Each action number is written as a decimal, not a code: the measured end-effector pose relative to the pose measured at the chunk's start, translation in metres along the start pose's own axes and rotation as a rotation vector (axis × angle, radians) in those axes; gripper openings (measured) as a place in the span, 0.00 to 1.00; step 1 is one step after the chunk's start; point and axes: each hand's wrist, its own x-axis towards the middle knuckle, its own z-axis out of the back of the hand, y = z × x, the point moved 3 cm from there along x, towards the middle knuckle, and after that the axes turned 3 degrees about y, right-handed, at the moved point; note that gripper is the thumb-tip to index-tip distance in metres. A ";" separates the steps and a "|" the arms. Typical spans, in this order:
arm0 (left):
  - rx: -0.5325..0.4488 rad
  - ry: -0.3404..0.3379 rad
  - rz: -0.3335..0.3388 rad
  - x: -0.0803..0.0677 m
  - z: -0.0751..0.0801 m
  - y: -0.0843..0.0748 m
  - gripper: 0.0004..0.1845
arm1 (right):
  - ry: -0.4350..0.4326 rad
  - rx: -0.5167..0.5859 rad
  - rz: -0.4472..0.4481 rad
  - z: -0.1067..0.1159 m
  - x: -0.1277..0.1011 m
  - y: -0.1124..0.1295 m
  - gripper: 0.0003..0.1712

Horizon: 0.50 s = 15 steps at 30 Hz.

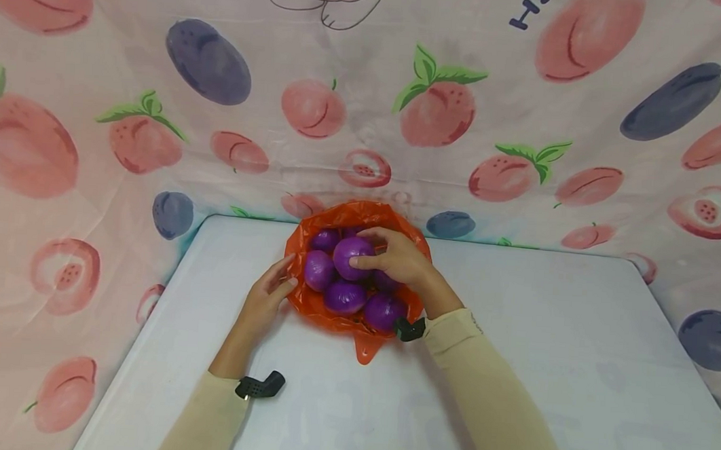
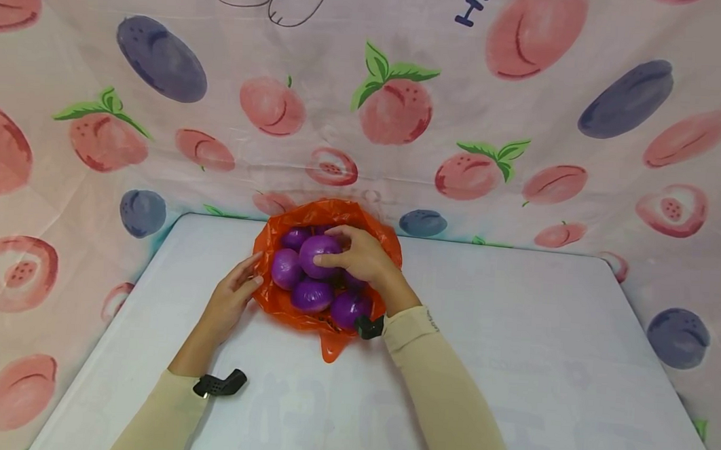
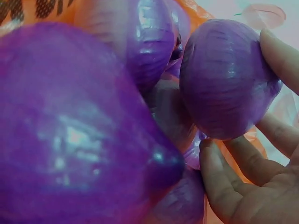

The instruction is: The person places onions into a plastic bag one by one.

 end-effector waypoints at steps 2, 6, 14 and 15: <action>-0.007 0.001 0.003 0.000 0.000 0.000 0.28 | 0.000 -0.009 0.004 0.000 0.001 -0.001 0.38; -0.018 0.002 0.000 0.000 0.000 0.000 0.28 | 0.004 -0.050 0.003 0.000 0.002 -0.002 0.37; -0.012 0.005 0.012 0.001 0.000 0.001 0.28 | 0.024 -0.087 -0.010 0.000 0.003 -0.003 0.36; -0.012 0.004 0.014 0.000 0.000 0.001 0.28 | 0.027 -0.087 -0.011 0.000 0.003 -0.003 0.36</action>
